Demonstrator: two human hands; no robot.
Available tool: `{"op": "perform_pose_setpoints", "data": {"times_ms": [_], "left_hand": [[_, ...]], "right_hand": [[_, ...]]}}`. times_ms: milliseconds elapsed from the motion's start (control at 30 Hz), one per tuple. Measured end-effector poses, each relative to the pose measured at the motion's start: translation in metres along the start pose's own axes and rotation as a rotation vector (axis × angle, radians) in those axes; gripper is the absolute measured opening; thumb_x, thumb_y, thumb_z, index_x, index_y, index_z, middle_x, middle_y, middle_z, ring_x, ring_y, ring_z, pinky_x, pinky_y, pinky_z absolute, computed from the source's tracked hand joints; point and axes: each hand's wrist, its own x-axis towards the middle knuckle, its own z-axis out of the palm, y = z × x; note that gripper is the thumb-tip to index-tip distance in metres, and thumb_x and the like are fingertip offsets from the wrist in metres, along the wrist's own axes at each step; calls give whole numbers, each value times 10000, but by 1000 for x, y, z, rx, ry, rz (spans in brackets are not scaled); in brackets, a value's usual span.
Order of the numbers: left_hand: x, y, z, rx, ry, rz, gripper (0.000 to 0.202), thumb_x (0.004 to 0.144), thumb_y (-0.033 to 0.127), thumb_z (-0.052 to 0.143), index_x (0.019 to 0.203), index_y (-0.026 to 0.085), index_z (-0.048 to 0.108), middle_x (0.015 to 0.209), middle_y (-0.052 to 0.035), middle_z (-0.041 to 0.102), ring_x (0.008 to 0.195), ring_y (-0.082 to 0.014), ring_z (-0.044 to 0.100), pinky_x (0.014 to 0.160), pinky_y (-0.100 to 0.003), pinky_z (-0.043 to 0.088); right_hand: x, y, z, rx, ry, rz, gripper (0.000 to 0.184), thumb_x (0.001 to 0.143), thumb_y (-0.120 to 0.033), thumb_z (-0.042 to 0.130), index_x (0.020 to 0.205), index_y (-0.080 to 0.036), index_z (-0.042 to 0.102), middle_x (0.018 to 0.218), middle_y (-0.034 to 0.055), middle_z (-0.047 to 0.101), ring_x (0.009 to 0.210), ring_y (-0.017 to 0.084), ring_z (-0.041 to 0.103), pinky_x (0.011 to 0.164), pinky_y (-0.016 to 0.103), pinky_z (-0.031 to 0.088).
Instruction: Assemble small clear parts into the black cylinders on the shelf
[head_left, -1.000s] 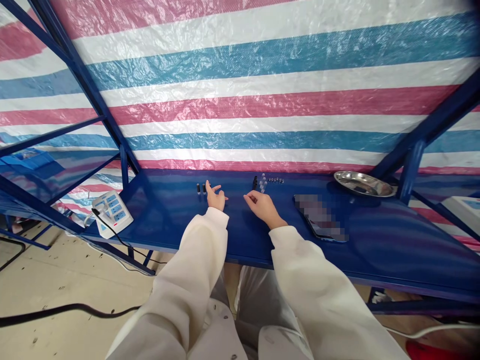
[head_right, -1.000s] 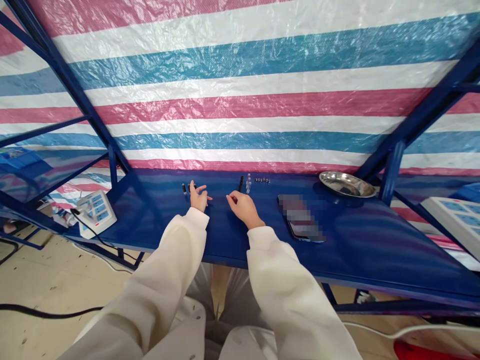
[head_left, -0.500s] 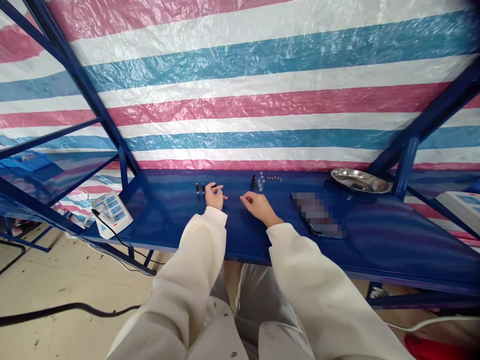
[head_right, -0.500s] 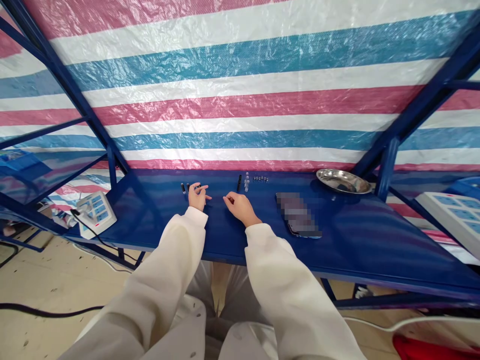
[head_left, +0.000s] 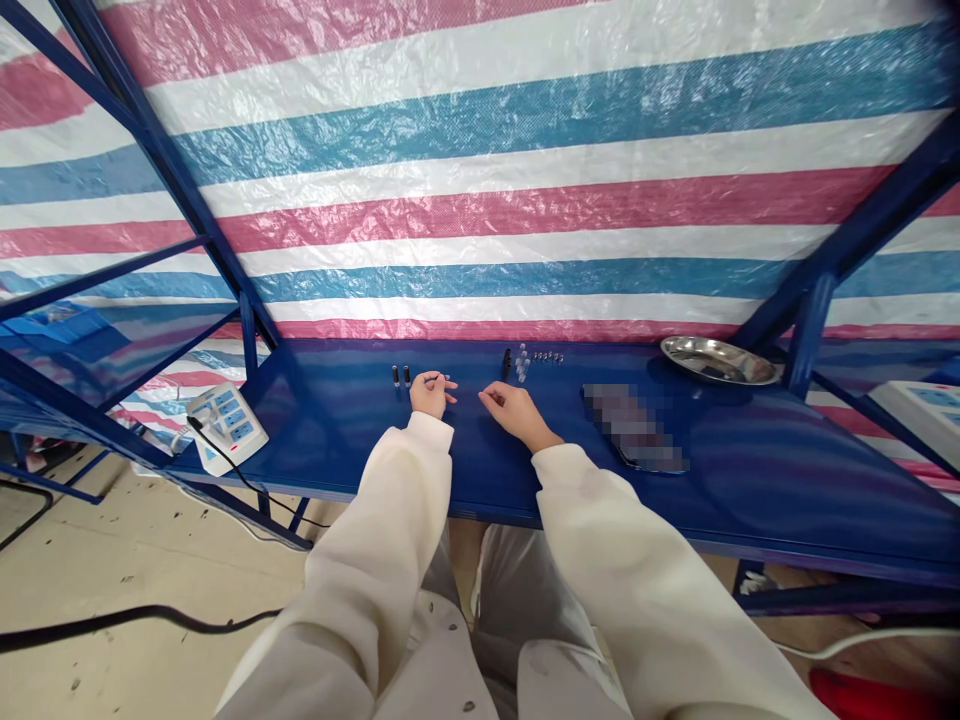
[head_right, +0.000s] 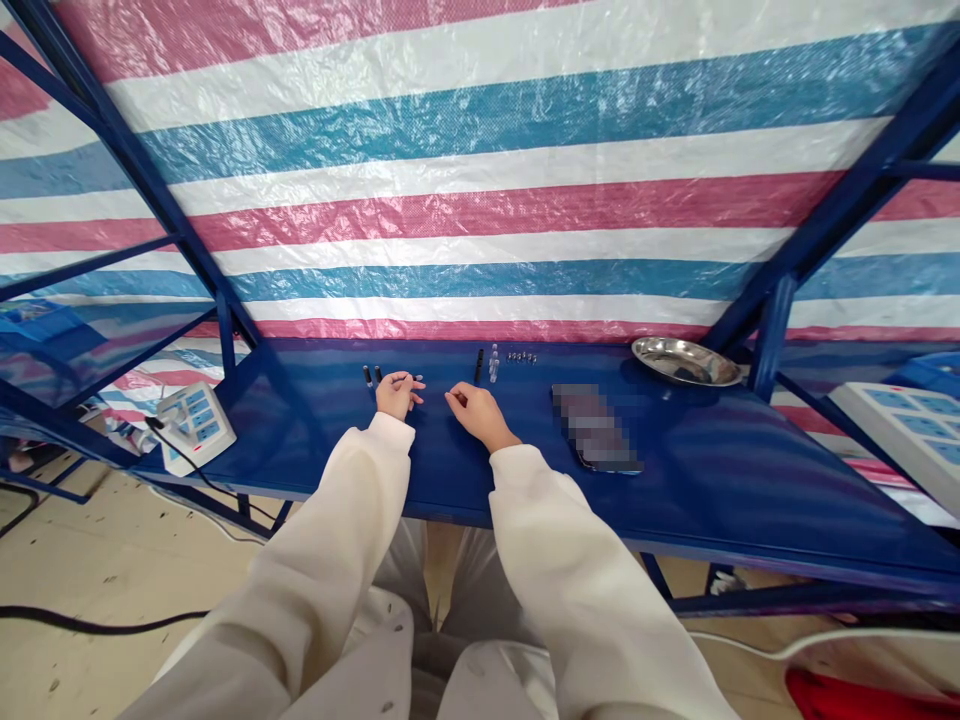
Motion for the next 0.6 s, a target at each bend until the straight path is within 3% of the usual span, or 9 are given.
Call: {"op": "perform_pose_setpoints", "data": {"times_ms": [133, 233, 433, 600], "left_hand": [[-5, 7, 1, -25, -29, -75, 165, 798, 253, 574, 829, 129, 470, 625, -30, 667, 345, -59, 505, 343, -157, 278], [-9, 11, 1, -34, -80, -131, 142, 794, 226, 576, 775, 126, 477, 567, -20, 647, 341, -65, 502, 342, -165, 282], [-11, 12, 2, -2, -173, -180, 135, 788, 210, 589, 753, 114, 500, 556, -24, 640, 342, -71, 502, 358, -180, 299], [-12, 12, 2, -11, -247, -162, 215, 758, 247, 643, 871, 112, 519, 595, -15, 650, 354, -73, 513, 352, -178, 314]], "right_hand": [[2, 2, 9, -57, -50, -25, 309, 810, -261, 497, 1093, -176, 588, 808, 36, 621, 690, 146, 557, 705, 278, 452], [4, 2, 14, -135, -78, -34, 391, 822, -230, 494, 1207, -178, 534, 885, 54, 604, 755, 154, 567, 726, 279, 456], [8, 1, 15, -226, -123, -37, 238, 852, -200, 470, 1012, -174, 644, 935, 80, 611, 793, 160, 574, 730, 265, 443], [6, 0, 11, -155, -82, -71, 185, 842, -199, 487, 914, -169, 655, 854, 65, 625, 764, 153, 570, 728, 265, 435]]}}
